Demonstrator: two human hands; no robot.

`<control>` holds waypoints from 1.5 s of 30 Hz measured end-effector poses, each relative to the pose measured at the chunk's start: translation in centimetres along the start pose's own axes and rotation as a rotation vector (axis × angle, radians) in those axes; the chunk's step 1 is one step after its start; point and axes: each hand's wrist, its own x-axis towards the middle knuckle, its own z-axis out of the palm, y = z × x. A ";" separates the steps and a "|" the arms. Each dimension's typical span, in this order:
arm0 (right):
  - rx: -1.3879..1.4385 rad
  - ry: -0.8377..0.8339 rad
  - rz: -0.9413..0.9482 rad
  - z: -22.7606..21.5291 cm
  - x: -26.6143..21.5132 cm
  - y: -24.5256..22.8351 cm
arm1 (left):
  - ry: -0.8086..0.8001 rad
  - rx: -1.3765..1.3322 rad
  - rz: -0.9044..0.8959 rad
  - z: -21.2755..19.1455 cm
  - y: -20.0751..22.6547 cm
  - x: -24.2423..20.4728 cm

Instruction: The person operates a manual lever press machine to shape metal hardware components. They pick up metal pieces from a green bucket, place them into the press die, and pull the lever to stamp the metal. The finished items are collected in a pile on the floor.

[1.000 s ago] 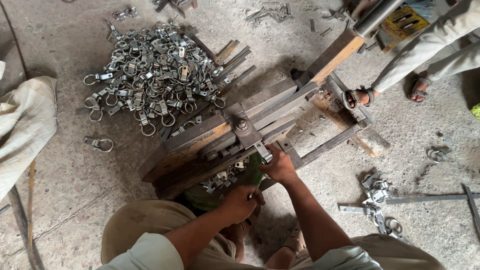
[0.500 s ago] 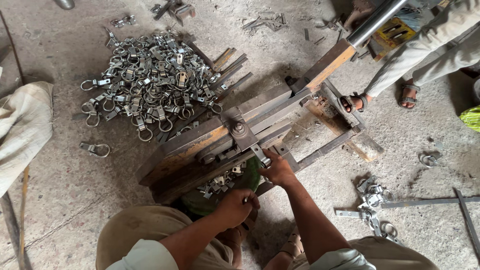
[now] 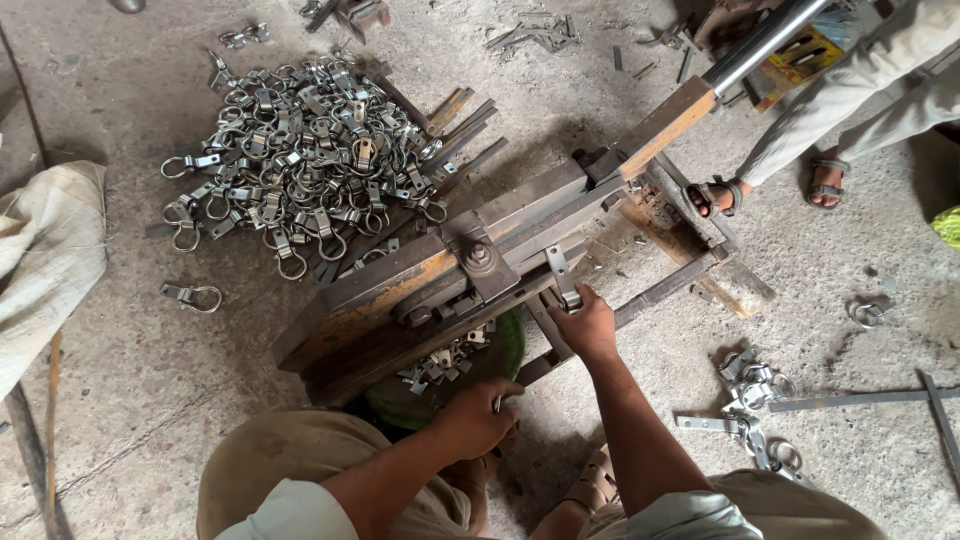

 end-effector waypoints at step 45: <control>-0.074 -0.360 -0.062 -0.6 -2.8 -8.1 | 0.047 0.092 0.006 -0.7 0.0 0.4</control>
